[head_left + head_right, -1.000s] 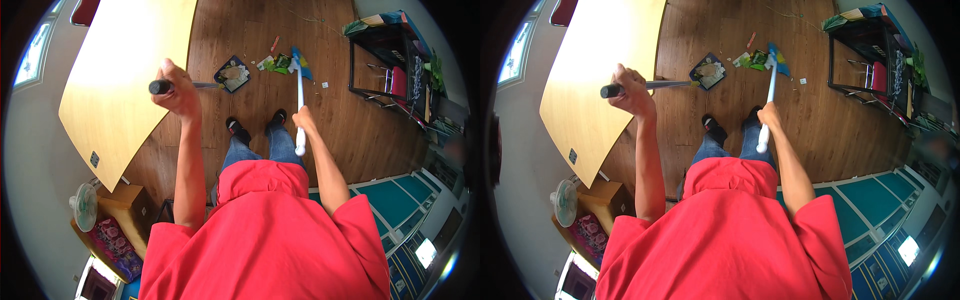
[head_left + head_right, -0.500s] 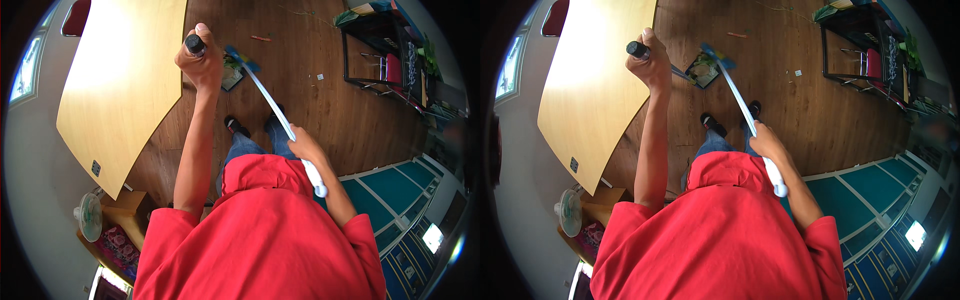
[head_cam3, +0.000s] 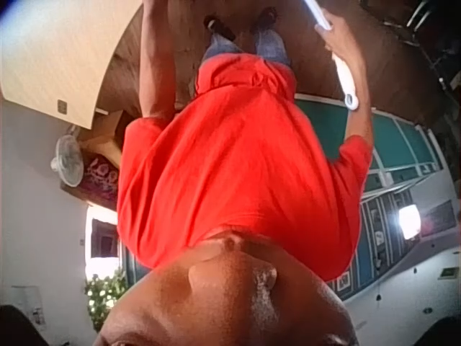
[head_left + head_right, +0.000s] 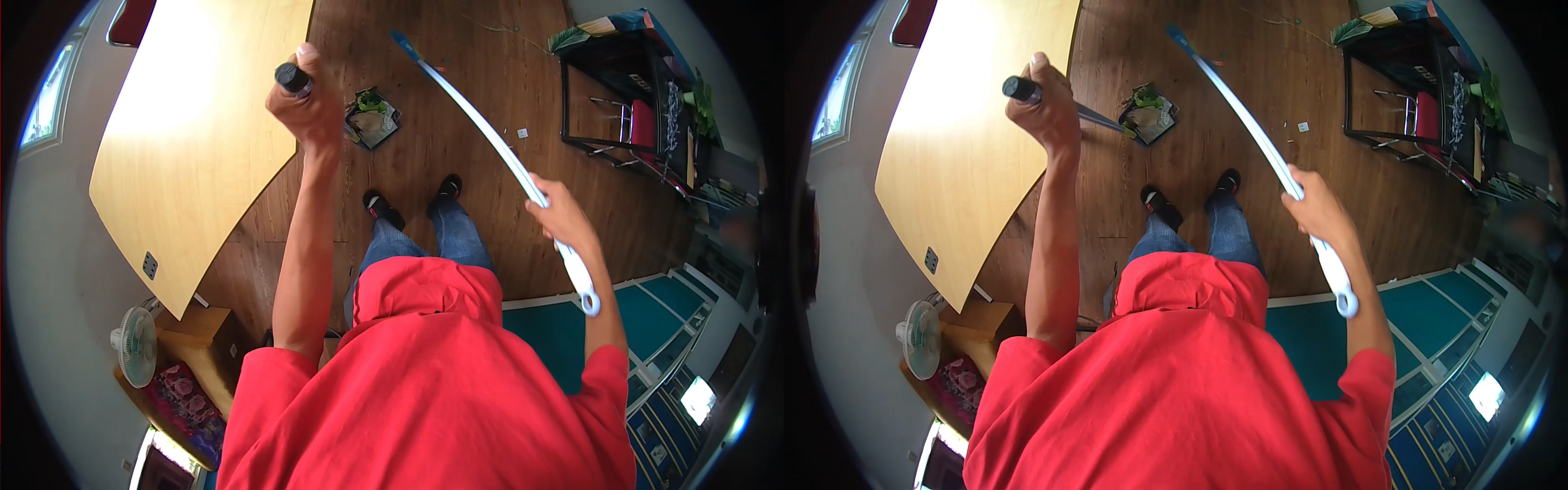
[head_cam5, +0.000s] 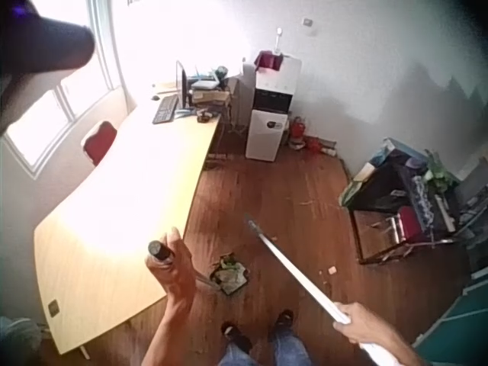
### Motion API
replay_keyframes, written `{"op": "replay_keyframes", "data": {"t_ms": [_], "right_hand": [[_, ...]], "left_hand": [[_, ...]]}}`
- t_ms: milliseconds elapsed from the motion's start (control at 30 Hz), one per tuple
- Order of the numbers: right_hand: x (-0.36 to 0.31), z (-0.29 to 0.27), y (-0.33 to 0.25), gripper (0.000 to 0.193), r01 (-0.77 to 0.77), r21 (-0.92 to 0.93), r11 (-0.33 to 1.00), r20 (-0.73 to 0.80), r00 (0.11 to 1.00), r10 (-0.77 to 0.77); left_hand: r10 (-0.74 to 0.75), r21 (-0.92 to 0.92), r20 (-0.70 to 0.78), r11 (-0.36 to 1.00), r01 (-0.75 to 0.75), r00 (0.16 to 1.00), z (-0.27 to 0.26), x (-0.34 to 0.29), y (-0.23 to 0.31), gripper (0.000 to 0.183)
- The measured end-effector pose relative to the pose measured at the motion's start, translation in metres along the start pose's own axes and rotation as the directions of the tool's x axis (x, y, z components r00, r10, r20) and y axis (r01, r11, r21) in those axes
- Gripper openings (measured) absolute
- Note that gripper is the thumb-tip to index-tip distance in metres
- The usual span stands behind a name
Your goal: The recorder uses a broom to sweep trash on a wooden floor and then collects it into a blue dustpan.
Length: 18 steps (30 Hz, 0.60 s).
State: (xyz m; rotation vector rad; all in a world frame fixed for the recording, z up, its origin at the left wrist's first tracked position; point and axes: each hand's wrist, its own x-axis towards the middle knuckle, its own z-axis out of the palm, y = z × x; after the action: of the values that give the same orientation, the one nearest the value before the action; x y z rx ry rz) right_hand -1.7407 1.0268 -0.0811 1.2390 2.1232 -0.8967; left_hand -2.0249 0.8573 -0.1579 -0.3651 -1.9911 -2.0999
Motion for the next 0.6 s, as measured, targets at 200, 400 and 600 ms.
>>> {"op": "replay_keyframes", "data": {"t_ms": [200, 400, 600], "right_hand": [[0.078, -0.001, -0.010, 0.049, 0.144, -0.132, 0.981, -0.033, 0.988, -0.150], [0.164, 0.021, -0.022, 0.036, 0.413, -0.482, 0.773, 0.071, 0.898, -0.435], [0.212, 0.028, 0.017, 0.040, 0.635, -0.581, 0.508, 0.297, 0.747, -0.595]], "left_hand": [[-0.063, -0.120, -0.145, 0.992, 0.046, 0.987, -0.040, -0.020, 0.036, 0.044], [-0.142, -0.219, -0.252, 0.972, 0.087, 0.957, -0.062, -0.056, 0.084, 0.042], [-0.184, -0.114, -0.409, 0.982, 0.150, 0.894, -0.071, -0.099, 0.114, 0.045]]}}
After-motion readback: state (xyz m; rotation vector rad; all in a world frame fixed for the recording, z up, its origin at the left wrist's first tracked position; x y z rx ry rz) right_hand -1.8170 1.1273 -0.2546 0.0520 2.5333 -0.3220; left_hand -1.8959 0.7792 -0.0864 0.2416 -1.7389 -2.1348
